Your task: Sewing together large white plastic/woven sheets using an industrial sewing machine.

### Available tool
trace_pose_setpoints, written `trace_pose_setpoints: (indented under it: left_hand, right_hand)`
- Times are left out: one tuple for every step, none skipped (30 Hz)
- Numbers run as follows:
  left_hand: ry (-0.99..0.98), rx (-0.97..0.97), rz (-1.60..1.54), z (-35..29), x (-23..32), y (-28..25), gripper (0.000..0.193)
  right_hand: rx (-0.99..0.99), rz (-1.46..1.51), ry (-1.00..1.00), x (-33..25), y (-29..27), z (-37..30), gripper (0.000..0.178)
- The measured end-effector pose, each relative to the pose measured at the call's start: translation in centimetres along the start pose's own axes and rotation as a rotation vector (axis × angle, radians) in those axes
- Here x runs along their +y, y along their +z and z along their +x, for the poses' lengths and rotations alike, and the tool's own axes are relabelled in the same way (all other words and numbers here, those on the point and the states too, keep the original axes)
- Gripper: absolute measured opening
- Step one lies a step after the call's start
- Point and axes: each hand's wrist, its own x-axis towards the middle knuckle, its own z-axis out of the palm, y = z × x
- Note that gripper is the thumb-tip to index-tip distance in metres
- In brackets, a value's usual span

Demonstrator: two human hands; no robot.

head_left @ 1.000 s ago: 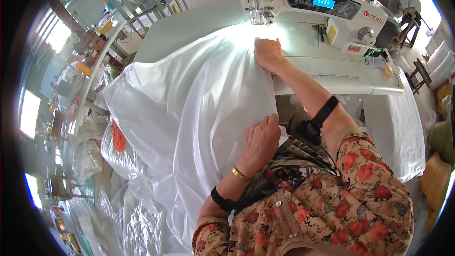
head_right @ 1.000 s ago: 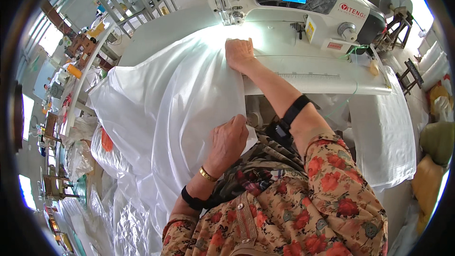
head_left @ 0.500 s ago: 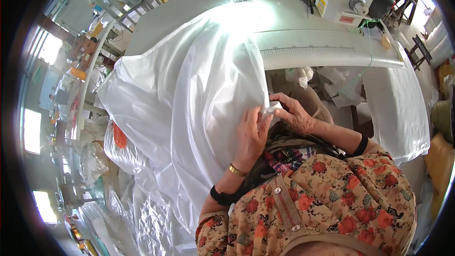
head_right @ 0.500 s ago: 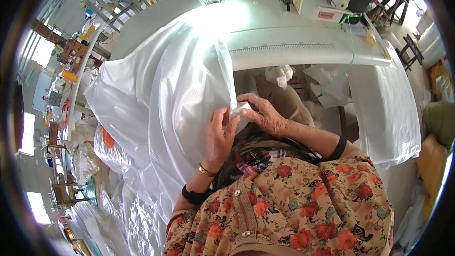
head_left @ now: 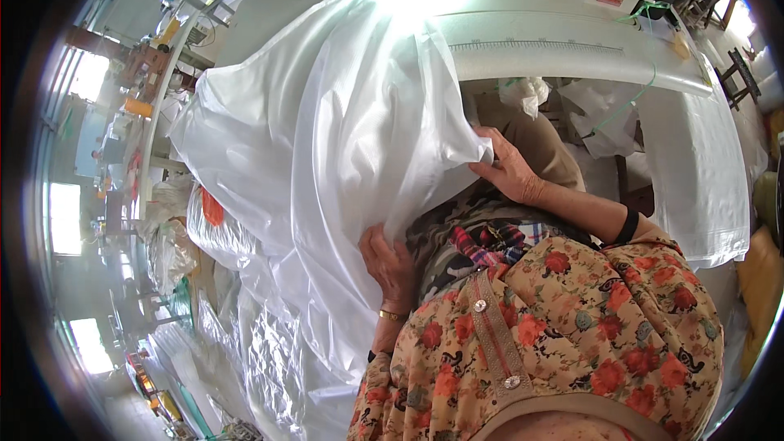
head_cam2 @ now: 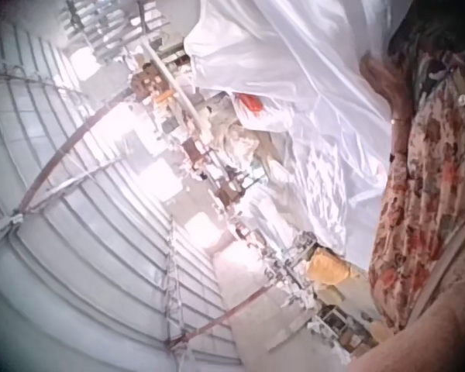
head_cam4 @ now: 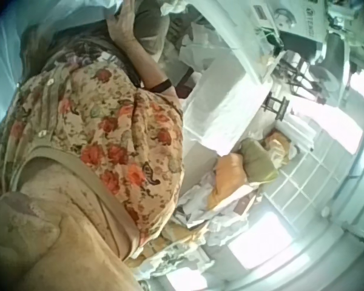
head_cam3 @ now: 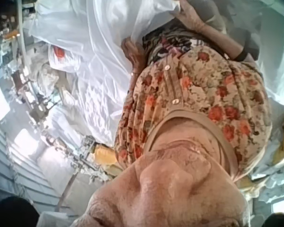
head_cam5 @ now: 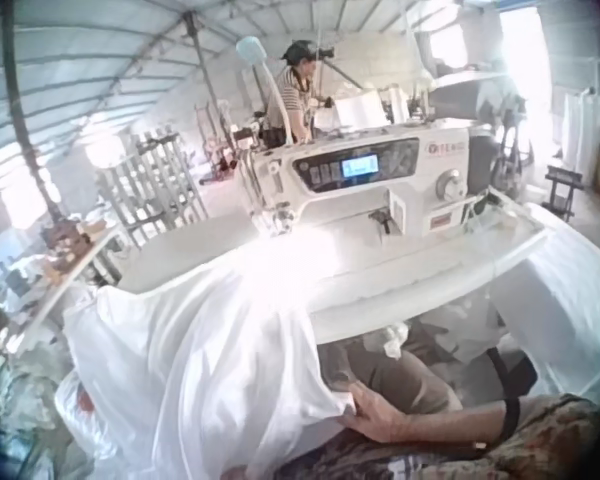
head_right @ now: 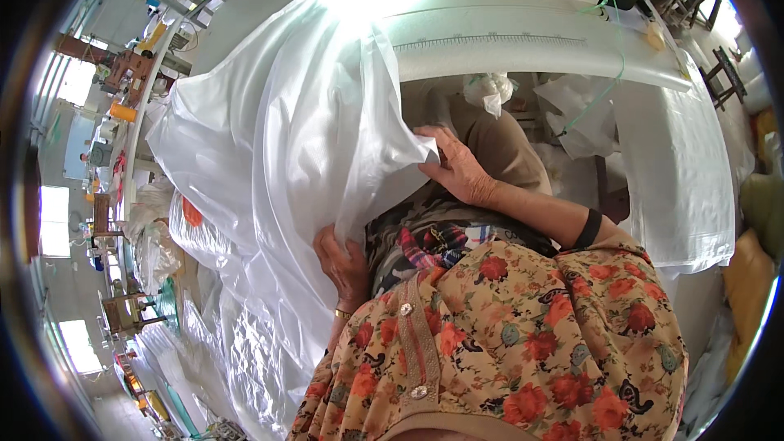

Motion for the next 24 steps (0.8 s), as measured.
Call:
trace_pose_setpoints:
  left_hand:
    - [-0.039,0.022,-0.022,-0.3,-0.4,-0.3,0.04]
    - [-0.082,0.047,-0.043,-0.5,-0.7,-0.5,0.039]
    - [-0.087,0.046,-0.039,-0.7,-0.9,-0.9,0.039]
    - [-0.052,0.056,-0.008,-0.9,-0.9,-1.4,0.039]
    - [-0.013,0.066,0.022,-1.0,-1.1,-1.8,0.039]
    - [-0.011,0.064,0.023,-1.2,-1.1,-2.1,0.039]
    - [-0.036,-0.024,-0.089,-1.3,-1.1,-2.4,0.039]
    - [-0.07,-0.112,-0.195,-1.5,-1.1,-2.8,0.039]
    - [-0.082,-0.105,-0.183,-1.5,-0.8,-3.6,0.039]
    - [-0.217,-0.265,-0.384,-1.1,-0.1,-4.2,0.037]
    - [-0.343,-0.431,-0.591,-0.6,0.6,-4.9,0.035]
    - [-0.342,-0.406,-0.633,-0.2,1.6,-5.1,0.032]
    - [-0.344,-0.407,-0.631,0.3,2.1,-5.2,0.032]
    - [-0.237,-0.374,-0.504,0.8,2.5,-5.4,0.03]
    - [-0.126,-0.349,-0.385,1.5,3.0,-5.1,0.029]
    - [-0.128,-0.346,-0.388,2.5,3.8,-4.9,0.029]
    - [-0.13,-0.388,-0.241,3.4,4.6,-4.6,0.027]
    - [-0.135,-0.42,-0.086,4.1,5.1,-4.6,0.026]
    - [-0.144,-0.41,-0.081,4.5,5.4,-4.4,0.026]
    - [-0.039,-0.285,-0.1,4.9,5.5,-4.1,0.021]
    - [0.065,-0.165,-0.117,5.1,5.6,-3.8,0.017]
    - [0.061,-0.165,-0.116,5.4,5.5,-3.7,0.017]
    - [0.078,-0.16,-0.185,5.6,5.4,-3.6,0.013]
    - [0.102,-0.158,-0.257,5.9,5.3,-3.4,0.009]
  right_hand:
    - [-0.002,-0.01,0.055,0.5,0.2,-0.3,0.048]
    - [-0.009,-0.005,0.056,0.5,0.3,-0.3,0.048]
    - [-0.046,0.004,0.146,0.4,0.2,-0.3,0.041]
    - [-0.082,0.012,0.236,0.3,0.1,-0.4,0.036]
    - [-0.082,0.015,0.237,0.6,0.1,-0.6,0.036]
    - [-0.146,0.162,0.256,1.1,0.1,-0.9,0.029]
    - [-0.206,0.309,0.274,1.4,0.0,-1.1,0.025]
    - [-0.209,0.312,0.277,-0.2,0.0,-1.6,0.025]
    - [-0.304,0.377,0.166,-3.2,0.0,-2.0,0.025]
    - [-0.392,0.438,0.056,-5.0,-0.3,-2.1,0.028]
    - [-0.535,0.253,-0.021,-5.0,-1.4,-2.3,0.036]
    - [-0.57,0.223,0.028,-5.2,-1.9,-2.2,0.038]
    - [-0.605,0.191,0.077,-5.2,-2.2,-2.2,0.039]
    - [-0.617,0.193,0.071,-5.1,-2.3,-2.3,0.039]
    - [-0.569,0.097,0.1,-4.8,-2.7,-2.6,0.039]
    - [-0.52,0.001,0.128,-4.6,-3.0,-2.8,0.038]
    - [-0.525,-0.001,0.13,-4.4,-3.4,-3.0,0.038]
    - [-0.486,-0.09,0.145,-4.5,-3.7,-2.9,0.037]
    - [-0.445,-0.179,0.159,-4.8,-3.9,-2.7,0.035]
    - [-0.32,-0.333,0.057,-6.5,-4.1,-2.5,0.03]
    - [-0.323,-0.334,0.057,-7.9,-4.3,-2.3,0.03]
    - [-0.162,-0.348,0.019,-9.1,-4.4,-2.0,0.028]
    - [-0.001,-0.358,-0.019,-10.1,-4.4,-1.7,0.028]
    - [0.021,-0.454,-0.159,-10.9,-4.4,-1.3,0.029]
